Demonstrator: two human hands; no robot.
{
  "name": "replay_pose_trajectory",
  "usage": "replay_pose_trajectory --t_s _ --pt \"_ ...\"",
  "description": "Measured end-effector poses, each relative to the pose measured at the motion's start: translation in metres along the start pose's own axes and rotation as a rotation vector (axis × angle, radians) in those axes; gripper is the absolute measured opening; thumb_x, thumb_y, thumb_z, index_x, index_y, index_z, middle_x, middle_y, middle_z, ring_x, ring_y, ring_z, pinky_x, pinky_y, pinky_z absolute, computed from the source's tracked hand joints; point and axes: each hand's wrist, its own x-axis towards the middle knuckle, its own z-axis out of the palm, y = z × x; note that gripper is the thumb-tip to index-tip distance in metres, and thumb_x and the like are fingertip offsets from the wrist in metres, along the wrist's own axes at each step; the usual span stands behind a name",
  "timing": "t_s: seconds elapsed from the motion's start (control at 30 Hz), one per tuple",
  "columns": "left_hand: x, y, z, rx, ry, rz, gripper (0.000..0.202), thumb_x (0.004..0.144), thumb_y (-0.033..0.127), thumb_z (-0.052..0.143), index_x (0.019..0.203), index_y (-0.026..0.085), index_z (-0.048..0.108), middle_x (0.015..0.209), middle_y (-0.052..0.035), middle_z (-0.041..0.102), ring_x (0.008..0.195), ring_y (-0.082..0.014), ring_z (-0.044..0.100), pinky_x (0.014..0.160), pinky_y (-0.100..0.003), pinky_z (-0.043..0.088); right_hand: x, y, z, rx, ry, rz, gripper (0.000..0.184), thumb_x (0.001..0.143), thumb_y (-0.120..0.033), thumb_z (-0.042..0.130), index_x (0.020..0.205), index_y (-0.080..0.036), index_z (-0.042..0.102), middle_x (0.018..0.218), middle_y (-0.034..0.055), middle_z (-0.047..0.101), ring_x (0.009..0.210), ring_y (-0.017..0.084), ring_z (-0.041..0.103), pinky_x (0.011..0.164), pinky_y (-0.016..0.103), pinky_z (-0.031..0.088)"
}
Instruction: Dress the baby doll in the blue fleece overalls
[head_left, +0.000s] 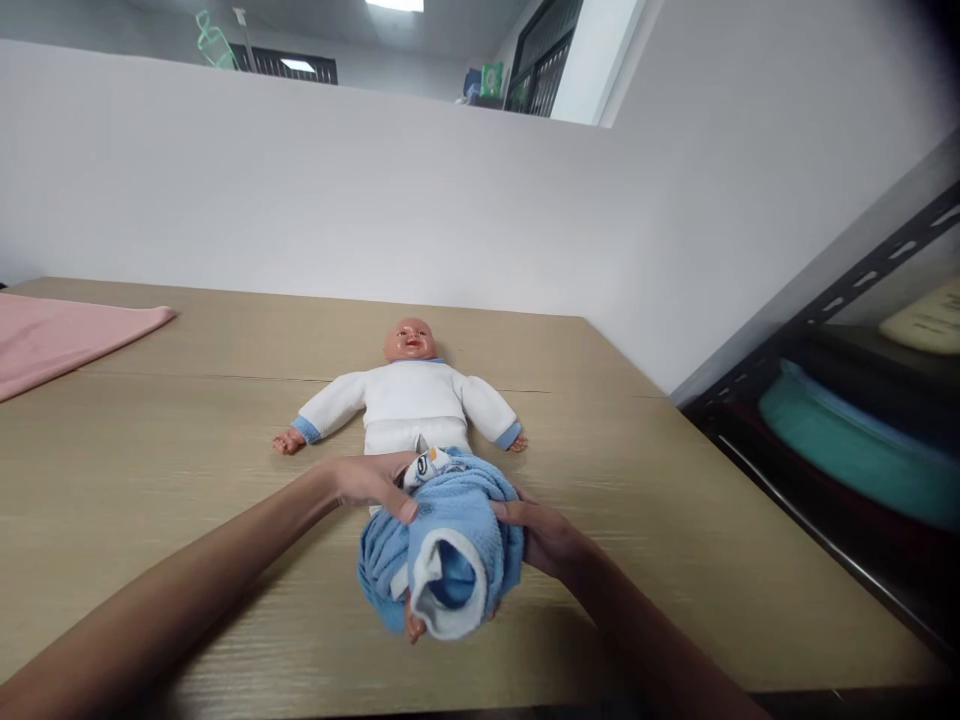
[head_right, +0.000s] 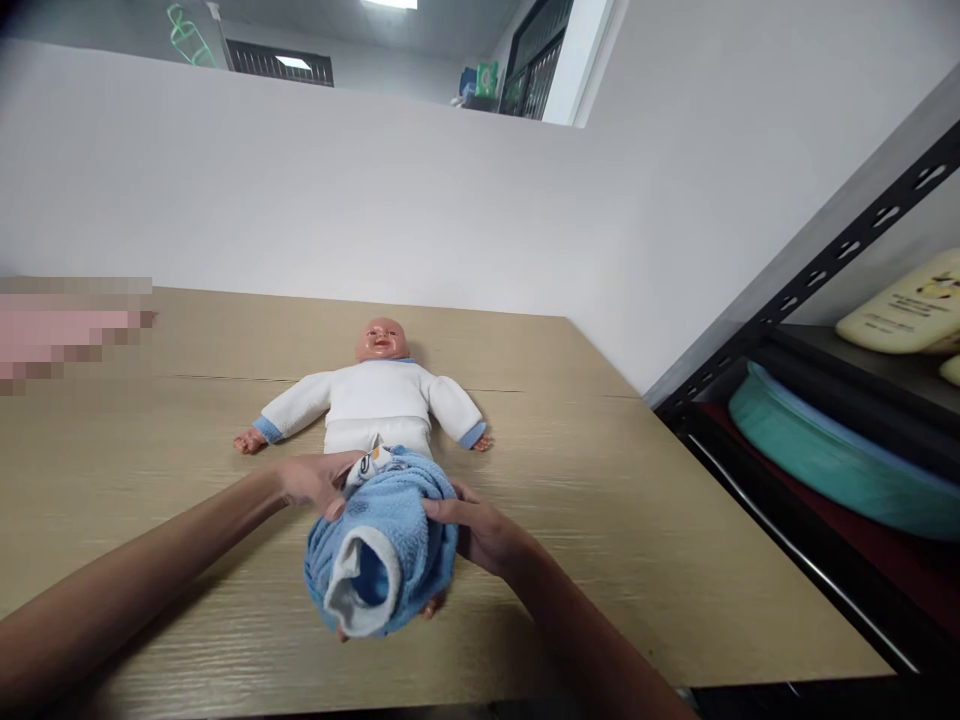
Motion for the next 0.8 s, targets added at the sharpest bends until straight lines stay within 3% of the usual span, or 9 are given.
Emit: replay_pose_trajectory --t_s 0.07,0.13,0.3,0.47,0.63,0.8 --pt "0.000 0.000 -0.003 0.007 -0.078 0.022 0.085 0.061 0.061 0.107 0.128 0.016 0.079 0.125 -0.0132 0.083 0.130 -0.0410 0.074 0.123 -0.050 0.053 0.001 -0.002 0.003 0.050 0.051 0.008 0.067 0.073 -0.059 0.099 0.126 -0.022 0.080 0.121 0.0089 0.085 0.111 0.029 0.079 0.103 0.040 0.062" --pt "-0.001 0.002 -0.003 0.043 -0.051 0.004 0.080 0.068 0.056 0.105 0.132 0.016 0.077 0.127 -0.0123 0.083 0.130 -0.0395 0.075 0.123 -0.051 0.053 0.002 -0.004 0.006 0.052 0.092 -0.011 0.064 0.074 -0.056 0.099 0.126 -0.023 0.080 0.121 0.0083 0.086 0.110 0.029 0.079 0.104 0.041 0.061" --pt "-0.001 0.003 0.000 0.115 0.030 0.011 0.073 0.079 0.066 0.096 0.129 0.016 0.078 0.129 -0.0119 0.083 0.131 -0.0393 0.072 0.123 -0.051 0.051 0.002 -0.005 0.006 0.013 0.169 -0.079 0.052 0.077 -0.054 0.096 0.118 -0.025 0.081 0.111 0.0053 0.085 0.104 0.029 0.078 0.103 0.043 0.061" --pt "0.002 -0.007 0.001 -0.003 0.087 0.047 0.068 0.081 0.067 0.095 0.128 0.020 0.079 0.125 -0.0132 0.084 0.127 -0.0378 0.075 0.121 -0.055 0.052 -0.003 -0.010 0.009 0.024 0.045 -0.037 0.053 0.086 -0.058 0.091 0.122 -0.022 0.077 0.112 0.0084 0.084 0.096 0.024 0.077 0.090 0.036 0.063" --pt "0.001 -0.013 0.001 -0.044 0.138 -0.029 0.069 0.080 0.068 0.095 0.128 0.020 0.079 0.124 -0.0129 0.084 0.120 -0.0352 0.078 0.115 -0.053 0.055 -0.006 -0.010 0.004 -0.035 -0.158 0.016 0.072 0.074 -0.062 0.101 0.125 -0.016 0.077 0.108 0.0087 0.083 0.092 0.020 0.078 0.083 0.027 0.064" --pt "-0.005 -0.004 0.004 -0.055 0.178 -0.109 0.076 0.077 0.072 0.095 0.127 0.017 0.079 0.130 -0.0136 0.083 0.131 -0.0387 0.074 0.123 -0.054 0.050 -0.008 -0.005 0.001 -0.010 -0.117 0.006 0.084 0.067 -0.067 0.102 0.132 -0.019 0.076 0.110 0.0094 0.084 0.081 0.020 0.079 0.065 0.026 0.065"
